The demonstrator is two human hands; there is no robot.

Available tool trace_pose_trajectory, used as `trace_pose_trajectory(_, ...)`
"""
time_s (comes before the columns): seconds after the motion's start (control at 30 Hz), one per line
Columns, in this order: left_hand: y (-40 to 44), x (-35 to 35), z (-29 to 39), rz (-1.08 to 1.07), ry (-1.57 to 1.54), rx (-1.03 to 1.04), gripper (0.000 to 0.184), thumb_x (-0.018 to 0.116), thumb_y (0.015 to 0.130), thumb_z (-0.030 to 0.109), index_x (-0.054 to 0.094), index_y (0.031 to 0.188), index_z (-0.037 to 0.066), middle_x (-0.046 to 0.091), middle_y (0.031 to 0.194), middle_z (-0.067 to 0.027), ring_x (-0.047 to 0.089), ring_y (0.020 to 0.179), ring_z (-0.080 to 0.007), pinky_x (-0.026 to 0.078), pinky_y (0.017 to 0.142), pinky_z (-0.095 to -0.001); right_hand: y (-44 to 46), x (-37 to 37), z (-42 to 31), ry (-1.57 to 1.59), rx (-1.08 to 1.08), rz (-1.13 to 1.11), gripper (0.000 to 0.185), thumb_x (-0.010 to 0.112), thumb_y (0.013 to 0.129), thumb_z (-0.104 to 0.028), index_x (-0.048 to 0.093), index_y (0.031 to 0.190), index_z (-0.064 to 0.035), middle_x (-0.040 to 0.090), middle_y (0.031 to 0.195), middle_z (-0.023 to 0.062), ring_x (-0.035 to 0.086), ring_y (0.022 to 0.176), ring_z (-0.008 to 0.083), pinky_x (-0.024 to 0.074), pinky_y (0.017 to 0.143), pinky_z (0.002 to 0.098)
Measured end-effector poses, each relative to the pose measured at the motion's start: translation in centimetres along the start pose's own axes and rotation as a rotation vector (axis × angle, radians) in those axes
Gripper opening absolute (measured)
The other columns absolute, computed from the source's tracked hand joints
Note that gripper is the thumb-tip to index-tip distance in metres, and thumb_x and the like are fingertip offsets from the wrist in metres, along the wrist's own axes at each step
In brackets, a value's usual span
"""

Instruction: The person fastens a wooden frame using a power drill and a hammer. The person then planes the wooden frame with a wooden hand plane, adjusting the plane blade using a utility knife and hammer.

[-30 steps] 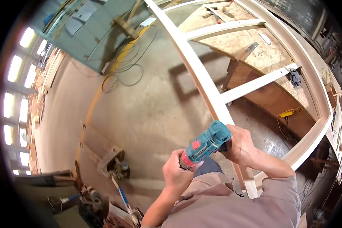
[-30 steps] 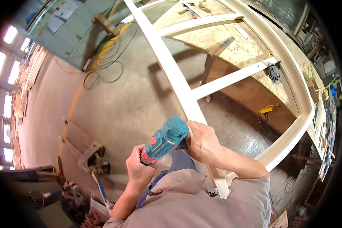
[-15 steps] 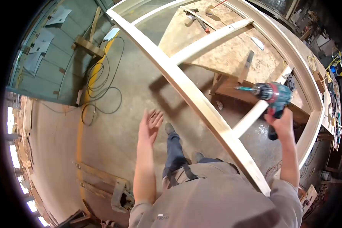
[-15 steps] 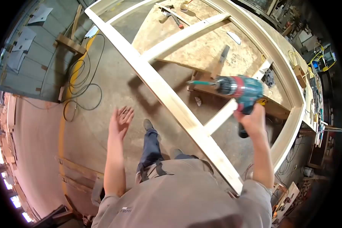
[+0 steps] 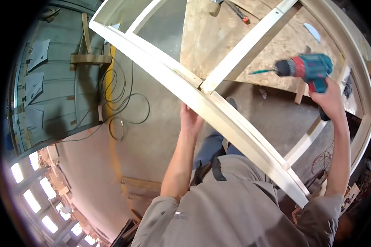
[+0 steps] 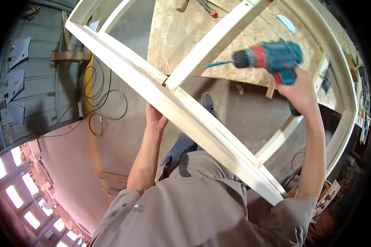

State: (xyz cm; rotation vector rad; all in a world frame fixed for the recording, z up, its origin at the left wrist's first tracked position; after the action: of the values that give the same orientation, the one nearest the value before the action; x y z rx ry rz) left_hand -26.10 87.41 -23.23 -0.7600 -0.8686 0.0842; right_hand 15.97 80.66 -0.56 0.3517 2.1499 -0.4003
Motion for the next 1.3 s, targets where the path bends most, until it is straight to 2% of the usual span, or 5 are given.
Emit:
trace_pose_trajectory(0.07, 0.1, 0.7, 1.8, 0.107, 0.143, 0.107, 0.052, 0.049, 0.108, 0.048, 0.055, 0.144, 0.011, 0.063, 0.137, -0.0062, 0.056, 0.129, -0.0226, 0.041, 0.114, -0.0417, 6.1, 3.2, 0.0, -0.069, -0.064, -0.04, 0.035, 0.076, 0.073, -0.017, 0.067, 0.099, 0.005, 0.07, 0.083, 0.023, 0.07, 0.079, 0.0334, 0.0534, 0.075, 0.0404)
trace_pose_trajectory(0.2, 0.4, 1.2, 8.1, 0.244, 0.427, 0.341, 0.056, 0.046, 0.108, 0.05, 0.056, 0.139, 0.004, 0.063, 0.135, -0.0084, 0.055, 0.131, -0.0219, 0.045, 0.108, -0.0401, 14.1, 9.4, -3.2, -0.113, -0.161, -0.241, 0.037, 0.077, 0.07, -0.022, 0.067, 0.093, 0.0048, 0.07, 0.091, 0.0284, 0.068, 0.092, 0.0458, 0.0538, 0.079, 0.0484)
trace_pose_trajectory(0.3, 1.1, 3.7, 11.5, 0.336, 0.18, 0.127, 0.056, 0.041, 0.109, 0.048, 0.059, 0.136, 0.003, 0.066, 0.134, -0.0112, 0.061, 0.126, -0.03, 0.049, 0.107, -0.0468, 17.0, 12.9, -5.5, -0.23, -0.223, -0.318, 0.036, 0.076, 0.069, -0.019, 0.066, 0.09, 0.0088, 0.069, 0.09, 0.0299, 0.068, 0.091, 0.0457, 0.0541, 0.08, 0.0494)
trace_pose_trajectory(0.77, 6.5, -1.2, 11.9, 0.276, 0.128, -0.231, 0.055, 0.051, 0.106, 0.045, 0.054, 0.143, 0.005, 0.063, 0.137, -0.0128, 0.062, 0.123, -0.0288, 0.055, 0.102, -0.0442, 19.7, 16.4, -10.2, -0.404, -0.079, -0.584, 0.035, 0.078, 0.07, -0.018, 0.063, 0.088, 0.0071, 0.066, 0.092, 0.0299, 0.066, 0.094, 0.0478, 0.0531, 0.083, 0.051)
trace_pose_trajectory(1.3, 4.4, 0.5, 11.6, 0.244, 0.255, -0.341, 0.055, 0.052, 0.106, 0.046, 0.053, 0.144, 0.005, 0.062, 0.137, -0.0122, 0.062, 0.122, -0.0272, 0.056, 0.102, -0.0432, 19.3, 17.0, -11.1, -0.454, -0.154, -0.713, 0.045, 0.084, 0.069, -0.03, 0.068, 0.085, 0.0088, 0.069, 0.087, 0.0281, 0.071, 0.088, 0.0434, 0.0578, 0.079, 0.0475)
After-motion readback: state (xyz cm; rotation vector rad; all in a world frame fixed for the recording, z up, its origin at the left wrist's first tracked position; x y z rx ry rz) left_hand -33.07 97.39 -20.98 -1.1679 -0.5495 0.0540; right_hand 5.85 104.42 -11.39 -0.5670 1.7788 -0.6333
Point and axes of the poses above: each hand's wrist, its own y-axis towards the middle knuckle, its own x-axis out of the palm, z = x × y, the point moved 1 cm from there along y, towards the middle knuckle
